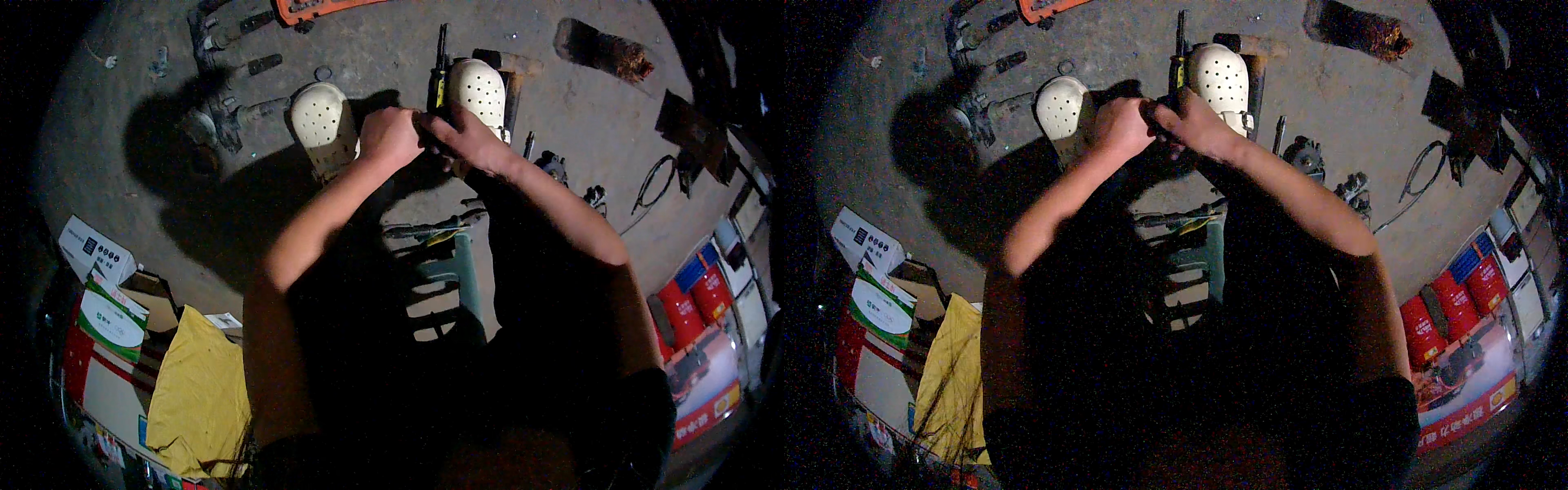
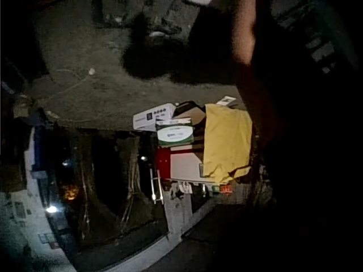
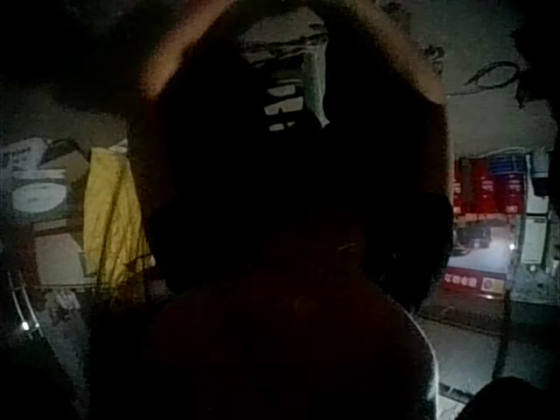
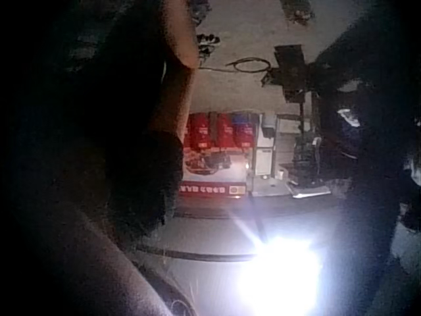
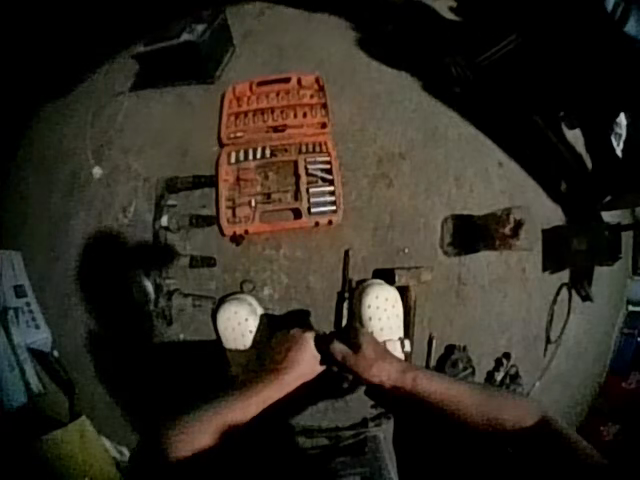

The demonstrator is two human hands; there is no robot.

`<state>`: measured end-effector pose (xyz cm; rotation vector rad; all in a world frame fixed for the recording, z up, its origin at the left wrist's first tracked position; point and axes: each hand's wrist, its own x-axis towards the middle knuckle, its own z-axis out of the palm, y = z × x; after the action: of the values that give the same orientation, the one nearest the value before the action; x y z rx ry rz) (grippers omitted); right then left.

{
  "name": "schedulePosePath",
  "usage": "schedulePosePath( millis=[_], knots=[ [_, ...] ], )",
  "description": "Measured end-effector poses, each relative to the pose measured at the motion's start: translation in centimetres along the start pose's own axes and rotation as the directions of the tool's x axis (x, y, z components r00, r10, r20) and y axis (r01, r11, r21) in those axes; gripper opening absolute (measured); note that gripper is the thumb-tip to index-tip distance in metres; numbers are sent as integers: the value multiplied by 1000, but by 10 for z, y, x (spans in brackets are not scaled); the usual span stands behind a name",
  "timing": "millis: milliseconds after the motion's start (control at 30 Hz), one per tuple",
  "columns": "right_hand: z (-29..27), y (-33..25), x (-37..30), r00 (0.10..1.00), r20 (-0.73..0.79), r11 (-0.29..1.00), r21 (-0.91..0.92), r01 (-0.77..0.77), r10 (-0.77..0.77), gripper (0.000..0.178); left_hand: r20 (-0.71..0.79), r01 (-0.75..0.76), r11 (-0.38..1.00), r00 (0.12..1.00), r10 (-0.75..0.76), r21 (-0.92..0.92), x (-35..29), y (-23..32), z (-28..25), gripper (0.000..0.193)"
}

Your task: The person sits on a low stool and assembles a mechanical component using a screwdriver and hammer. They insert a cylindrical metal part into a housing, tighten screws, and tap the assembly with a hammer to secure it.

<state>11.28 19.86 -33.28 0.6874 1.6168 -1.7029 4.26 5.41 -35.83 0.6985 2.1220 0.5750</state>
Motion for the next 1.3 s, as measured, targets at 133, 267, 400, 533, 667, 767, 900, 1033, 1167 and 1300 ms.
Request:
schedulePosePath(
  millis=[133,267,400,533,667,767,900,1033,1167,1300],
  knots=[
    [1,-9,-4,998,-32,999,6,46,-46,50,-76,-14,998,997,19,59,0,0,-4,18],
    [-10,-11,2,967,-199,984,-107,141,-161,73,-226,-140,952,952,204,272,1,-1,-38,21],
    [-24,-9,-7,997,-61,928,368,60,-40,66,-152,-150,937,967,206,315,-18,2,-88,34],
    [-33,-11,-23,984,173,706,702,-89,-48,49,-228,-88,996,970,82,-18,-45,26,-107,33],
    [-24,-18,-19,957,203,411,906,-103,-208,44,-365,-251,968,903,226,-23,-57,44,-113,30],
    [-22,-23,-13,988,144,448,888,-104,-56,43,-371,-323,946,875,309,27,-58,48,-114,31],
    [-20,-28,-13,998,55,460,886,-51,6,41,-429,-392,901,792,434,189,-62,45,-113,30],
    [-21,-31,-9,988,143,346,931,-114,-59,43,-386,-461,805,712,586,373,-62,42,-115,29],
    [-24,-29,-4,964,157,251,963,-101,-216,43,-316,-507,685,631,709,524,-60,39,-123,35],
    [-28,-27,-2,932,182,237,965,-109,-314,43,-309,-522,655,601,737,547,-60,42,-122,34]
  ],
)
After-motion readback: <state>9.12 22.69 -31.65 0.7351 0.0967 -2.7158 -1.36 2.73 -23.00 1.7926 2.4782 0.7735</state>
